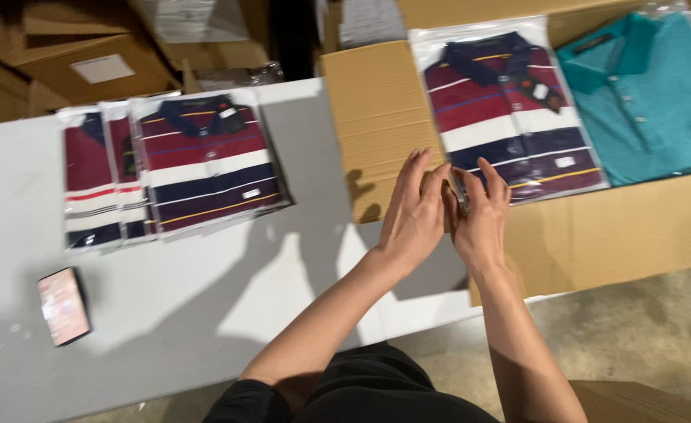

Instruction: The person takes packaged shirts from a large cardboard box and stacks them onto a white table, then moves shirts from the table back into the box.

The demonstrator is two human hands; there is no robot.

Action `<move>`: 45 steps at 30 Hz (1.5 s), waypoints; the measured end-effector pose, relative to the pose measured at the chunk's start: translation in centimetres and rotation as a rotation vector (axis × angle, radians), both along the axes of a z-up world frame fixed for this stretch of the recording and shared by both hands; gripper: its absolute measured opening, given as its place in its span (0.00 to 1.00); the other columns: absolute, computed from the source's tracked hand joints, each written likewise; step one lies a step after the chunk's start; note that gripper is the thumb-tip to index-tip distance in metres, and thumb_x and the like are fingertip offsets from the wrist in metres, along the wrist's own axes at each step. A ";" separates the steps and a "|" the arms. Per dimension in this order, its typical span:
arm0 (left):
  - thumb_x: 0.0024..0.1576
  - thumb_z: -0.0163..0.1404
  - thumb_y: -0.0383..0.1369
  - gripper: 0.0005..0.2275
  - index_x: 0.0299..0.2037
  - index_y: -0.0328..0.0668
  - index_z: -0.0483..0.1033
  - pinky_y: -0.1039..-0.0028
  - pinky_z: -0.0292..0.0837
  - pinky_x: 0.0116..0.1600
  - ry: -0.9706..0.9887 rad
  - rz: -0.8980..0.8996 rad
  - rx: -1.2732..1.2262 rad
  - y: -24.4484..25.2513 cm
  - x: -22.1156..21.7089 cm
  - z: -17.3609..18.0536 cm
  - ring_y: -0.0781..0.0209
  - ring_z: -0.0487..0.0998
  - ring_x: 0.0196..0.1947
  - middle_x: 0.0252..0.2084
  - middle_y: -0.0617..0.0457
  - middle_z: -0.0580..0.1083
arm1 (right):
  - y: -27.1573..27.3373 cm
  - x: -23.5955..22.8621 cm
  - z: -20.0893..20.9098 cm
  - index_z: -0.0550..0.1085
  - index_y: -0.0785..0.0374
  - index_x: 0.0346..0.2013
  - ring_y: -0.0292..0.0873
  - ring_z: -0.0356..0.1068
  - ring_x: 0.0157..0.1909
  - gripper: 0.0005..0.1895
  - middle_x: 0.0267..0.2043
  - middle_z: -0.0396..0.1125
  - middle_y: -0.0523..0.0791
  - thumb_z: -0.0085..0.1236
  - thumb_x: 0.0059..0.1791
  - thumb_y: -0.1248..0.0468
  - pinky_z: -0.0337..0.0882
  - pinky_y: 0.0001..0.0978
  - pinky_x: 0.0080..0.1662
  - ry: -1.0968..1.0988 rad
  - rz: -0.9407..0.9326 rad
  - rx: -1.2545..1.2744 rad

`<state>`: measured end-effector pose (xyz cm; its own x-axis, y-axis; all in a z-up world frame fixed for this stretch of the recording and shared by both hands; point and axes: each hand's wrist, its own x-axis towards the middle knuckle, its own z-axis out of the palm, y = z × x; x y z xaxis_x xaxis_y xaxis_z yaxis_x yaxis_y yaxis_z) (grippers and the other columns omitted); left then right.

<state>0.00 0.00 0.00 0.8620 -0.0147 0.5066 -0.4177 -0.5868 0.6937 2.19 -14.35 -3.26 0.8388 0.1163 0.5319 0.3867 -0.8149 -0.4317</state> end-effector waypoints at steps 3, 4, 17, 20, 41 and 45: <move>0.57 0.47 0.19 0.19 0.60 0.25 0.68 0.50 0.60 0.73 0.104 -0.025 0.054 -4.7 2.9 -1.8 0.26 0.58 0.71 0.68 0.25 0.57 | -4.9 3.7 -1.3 0.76 0.52 0.59 0.62 0.59 0.65 0.20 0.66 0.59 0.53 0.63 0.54 0.55 0.66 0.60 0.58 0.090 -0.078 -0.097; 0.57 0.49 0.21 0.21 0.62 0.26 0.66 0.51 0.59 0.73 0.216 -0.011 0.069 -6.0 3.8 -2.6 0.26 0.55 0.73 0.69 0.24 0.54 | -6.1 4.8 -1.4 0.75 0.49 0.60 0.64 0.55 0.68 0.20 0.69 0.57 0.52 0.61 0.53 0.53 0.63 0.66 0.60 0.205 -0.136 -0.135; 0.56 0.58 0.51 0.48 0.76 0.30 0.40 0.45 0.45 0.75 0.971 0.107 0.234 -13.0 12.8 -3.7 0.20 0.31 0.76 0.73 0.16 0.26 | -16.1 14.7 -1.7 0.59 0.22 0.71 0.65 0.39 0.79 0.44 0.80 0.41 0.53 0.55 0.42 0.23 0.43 0.68 0.71 0.809 -0.255 -0.162; 0.57 0.57 0.47 0.48 0.76 0.27 0.37 0.46 0.38 0.74 1.034 0.118 0.213 -13.7 13.2 -1.8 0.19 0.30 0.75 0.73 0.14 0.29 | -16.9 15.5 1.4 0.54 0.20 0.74 0.64 0.34 0.81 0.52 0.82 0.34 0.54 0.56 0.37 0.21 0.42 0.66 0.73 0.971 -0.295 -0.153; 0.42 0.64 0.55 0.50 0.70 0.28 0.57 0.48 0.56 0.73 0.904 0.351 0.016 -13.5 13.5 -3.1 0.27 0.50 0.73 0.73 0.25 0.49 | -22.7 20.5 -1.5 0.74 0.41 0.67 0.65 0.69 0.59 0.32 0.52 0.68 0.59 0.68 0.47 0.52 0.70 0.59 0.57 0.543 -0.231 -0.199; 0.42 0.50 0.70 0.56 0.74 0.36 0.47 0.51 0.42 0.74 1.011 0.306 0.021 -13.2 12.5 -1.6 0.29 0.42 0.75 0.76 0.24 0.39 | -17.4 14.1 7.8 0.73 0.59 0.67 0.66 0.62 0.62 0.27 0.63 0.59 0.62 0.57 0.51 0.66 0.59 0.51 0.61 0.334 -0.050 0.017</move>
<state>12.51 -13.23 -1.57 0.8513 0.2738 -0.4475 0.5167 -0.5856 0.6246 16.28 -31.76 4.57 0.9715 0.0634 0.2284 0.1810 -0.8208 -0.5417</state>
